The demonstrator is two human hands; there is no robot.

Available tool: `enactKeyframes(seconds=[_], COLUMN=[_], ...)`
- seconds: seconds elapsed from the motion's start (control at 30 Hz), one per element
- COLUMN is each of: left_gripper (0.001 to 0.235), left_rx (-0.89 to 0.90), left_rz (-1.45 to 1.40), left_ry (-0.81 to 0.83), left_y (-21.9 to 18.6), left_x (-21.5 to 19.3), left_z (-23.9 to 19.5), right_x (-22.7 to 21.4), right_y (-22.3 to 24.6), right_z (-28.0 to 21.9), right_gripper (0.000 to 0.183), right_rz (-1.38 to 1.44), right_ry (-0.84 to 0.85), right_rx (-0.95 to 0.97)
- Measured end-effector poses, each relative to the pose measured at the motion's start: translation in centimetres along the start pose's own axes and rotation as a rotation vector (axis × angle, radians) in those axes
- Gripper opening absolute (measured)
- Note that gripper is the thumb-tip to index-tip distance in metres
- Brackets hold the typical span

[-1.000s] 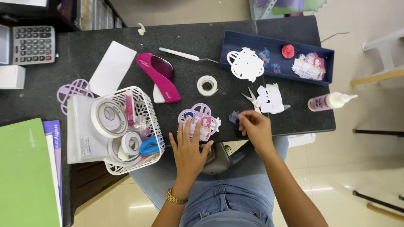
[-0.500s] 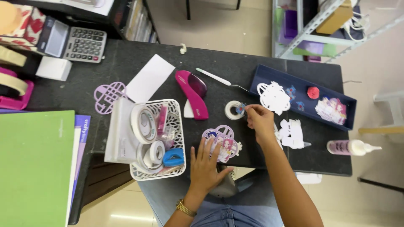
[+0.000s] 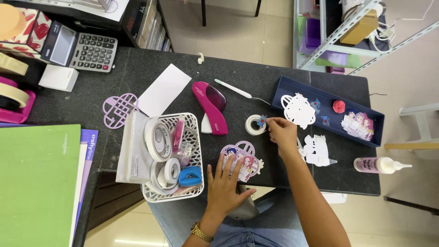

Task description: Assembling a decorative paper craft by gluing and sticking various cutouts together

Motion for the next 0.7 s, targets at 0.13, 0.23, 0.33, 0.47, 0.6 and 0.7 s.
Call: enactKeyframes(seconds=[0.13, 0.23, 0.33, 0.47, 0.6, 0.7], left_gripper=[0.092, 0.092, 0.09, 0.091, 0.089, 0.09], left_rx=[-0.01, -0.006, -0.023, -0.027, -0.027, -0.035], left_rz=[0.001, 0.022, 0.039, 0.031, 0.014, 0.018], left_ry=[0.008, 0.021, 0.038, 0.054, 0.064, 0.074], left_y=[0.2, 0.2, 0.1, 0.1, 0.0, 0.0], left_x=[0.5, 0.7, 0.4, 0.6, 0.3, 0.4], left_z=[-0.2, -0.2, 0.0, 0.0, 0.1, 0.1], right_x=[-0.1, -0.7, -1.6, -2.6, -3.3, -3.7], right_y=[0.3, -0.2, -1.2, -1.4, -1.4, -1.7], right_z=[-0.7, -1.3, -1.7, -2.4, -3.1, -3.4], right_gripper=[0.011, 0.013, 0.014, 0.012, 0.011, 0.013], right_rz=[-0.028, -0.039, -0.076, -0.114, -0.09, -0.1], right_ry=[-0.013, -0.019, -0.036, -0.089, -0.091, -0.08], right_rx=[0.007, 0.004, -0.056, -0.116, -0.193, -0.227])
Point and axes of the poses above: each hand's wrist, its own z-axis towards the middle knuckle, its own x-axis out of the palm, y = z × x, the point moved 7 cm from there along z, towards the middle knuckle, and after that the axes turned 3 degrees about -z, right-handed, at the moved point
